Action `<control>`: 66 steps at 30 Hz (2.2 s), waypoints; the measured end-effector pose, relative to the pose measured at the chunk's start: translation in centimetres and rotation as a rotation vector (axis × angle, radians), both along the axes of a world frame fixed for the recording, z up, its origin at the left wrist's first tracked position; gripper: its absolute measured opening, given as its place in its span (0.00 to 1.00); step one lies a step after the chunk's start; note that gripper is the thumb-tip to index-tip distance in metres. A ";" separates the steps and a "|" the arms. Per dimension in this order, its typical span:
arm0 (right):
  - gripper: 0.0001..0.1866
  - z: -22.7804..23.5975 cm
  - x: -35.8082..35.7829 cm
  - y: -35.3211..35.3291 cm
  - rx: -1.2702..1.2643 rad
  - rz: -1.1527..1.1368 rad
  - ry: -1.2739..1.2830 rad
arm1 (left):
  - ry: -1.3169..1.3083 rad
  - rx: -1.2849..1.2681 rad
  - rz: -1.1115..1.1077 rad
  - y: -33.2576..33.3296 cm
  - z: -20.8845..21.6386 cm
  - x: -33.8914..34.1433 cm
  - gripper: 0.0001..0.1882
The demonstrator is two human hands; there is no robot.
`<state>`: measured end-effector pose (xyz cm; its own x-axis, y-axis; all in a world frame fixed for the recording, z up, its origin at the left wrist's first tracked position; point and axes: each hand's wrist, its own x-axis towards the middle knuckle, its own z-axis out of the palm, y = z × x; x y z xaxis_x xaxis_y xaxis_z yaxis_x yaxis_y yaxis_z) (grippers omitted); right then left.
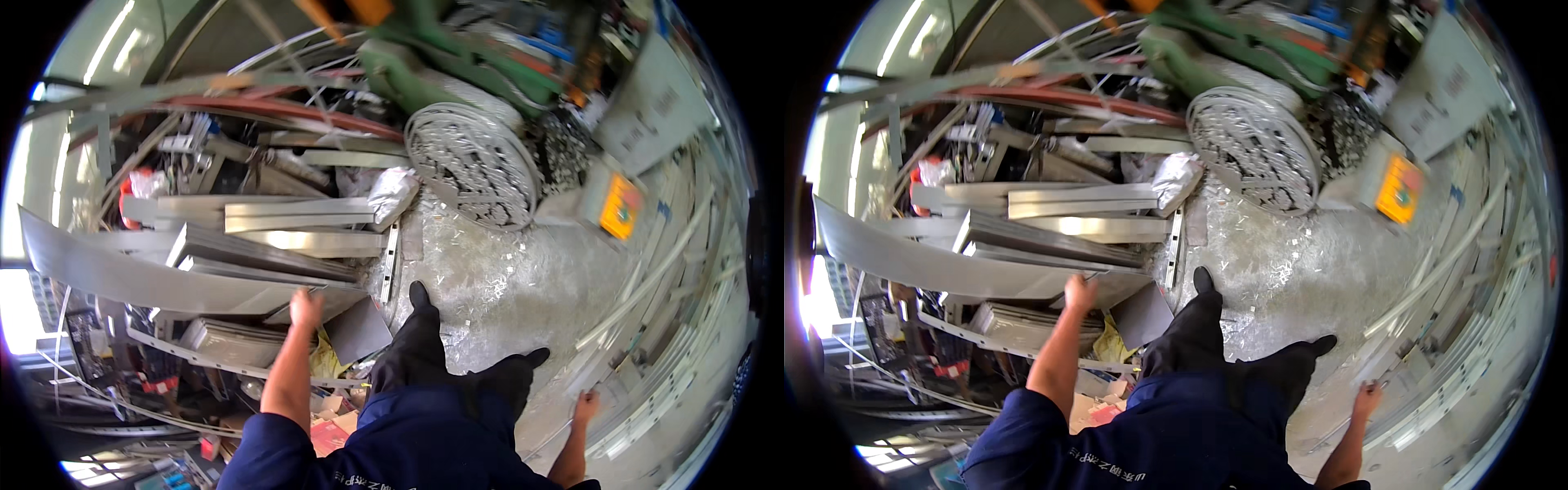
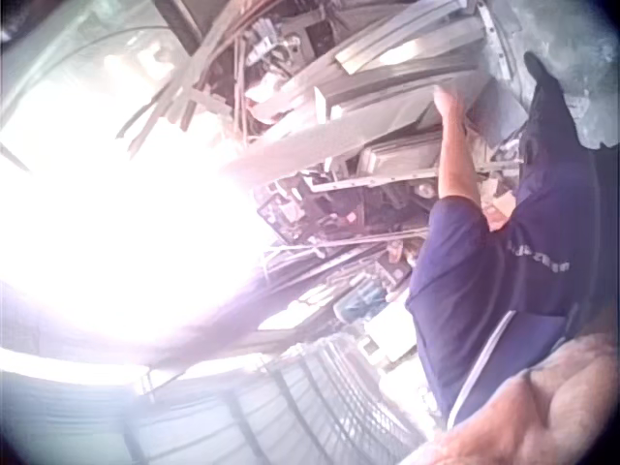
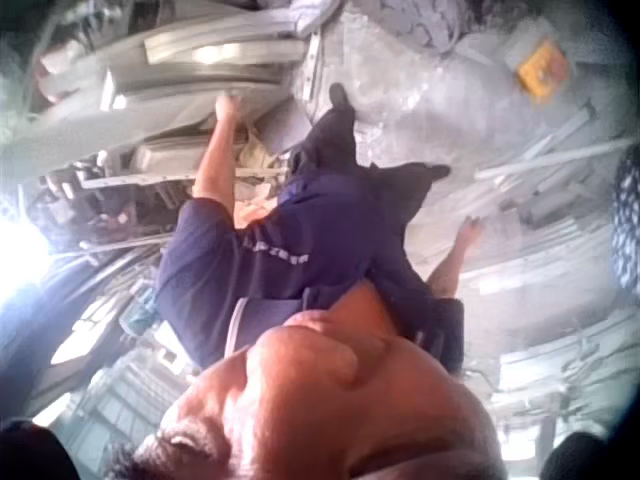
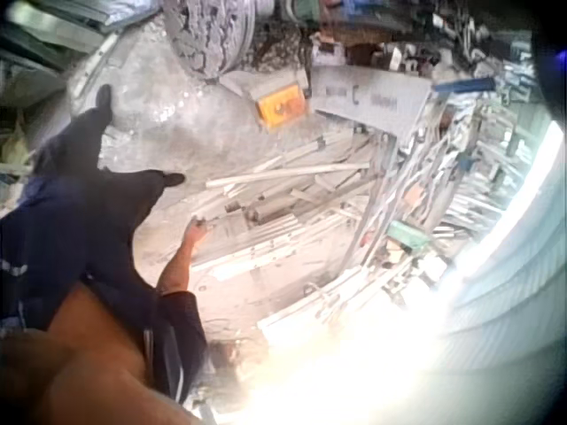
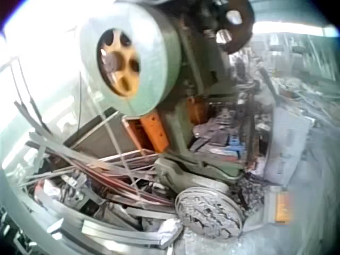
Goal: The person repeatedly picks up long metal strips, places them into a press machine, and presses a button to operate it. After each cycle, the person removes the processed strip and sets it aside on the floor. The person also briefly uses a tape measure to check the length of a stack of processed strips.
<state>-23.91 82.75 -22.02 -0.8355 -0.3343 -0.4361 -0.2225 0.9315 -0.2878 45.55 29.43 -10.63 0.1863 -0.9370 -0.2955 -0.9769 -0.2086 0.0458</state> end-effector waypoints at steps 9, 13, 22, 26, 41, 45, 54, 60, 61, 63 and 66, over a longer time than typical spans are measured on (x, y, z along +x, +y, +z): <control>0.24 15.0 16.8 -25.8 -0.017 -0.042 -0.698 | -0.001 -0.371 0.161 -26.0 1.0 16.8 0.41; 0.23 18.3 16.0 -28.4 -0.021 -0.087 -0.479 | -0.057 -0.295 0.378 -29.0 4.0 14.2 0.32; 0.23 17.9 22.8 -36.1 -0.006 0.116 -0.553 | -0.075 -0.471 -0.085 -22.9 8.0 7.6 0.14; 0.24 15.8 25.9 -39.4 -0.134 0.451 -0.434 | 0.184 -0.470 0.049 -24.2 5.7 10.9 0.07; 0.43 15.4 42.9 -59.5 -0.429 -0.256 -1.747 | 0.763 -0.647 -0.694 -22.7 30.3 -9.4 0.08; 0.40 22.0 47.2 -63.8 -0.860 -0.434 -2.127 | 1.189 -0.585 -0.143 -20.2 35.4 -0.5 0.08; 0.24 27.9 41.4 -70.2 -1.333 -0.585 -1.468 | 1.067 -0.189 0.269 -9.8 19.8 3.7 0.11; 0.29 28.2 33.7 -73.3 -1.212 -0.353 -1.141 | 1.095 -0.182 -0.189 -8.1 15.0 -7.4 0.18; 0.29 27.8 32.6 -73.9 -1.197 -0.389 -1.090 | 1.114 -0.153 -0.207 -8.6 15.8 -9.2 0.18; 0.29 26.1 29.6 -75.1 -1.195 -0.390 -1.070 | 1.170 -0.142 -0.254 -9.5 16.5 -12.4 0.17; 0.29 24.8 25.8 -76.5 -1.179 -0.401 -1.045 | 1.163 -0.177 -0.327 -11.0 15.9 -15.7 0.16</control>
<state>1.87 6.29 2.78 -0.4668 -0.7212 -0.5118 0.7069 0.0433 -0.7059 29.83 18.40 5.24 -0.3561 -0.9344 0.0072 -0.3393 0.1365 0.9307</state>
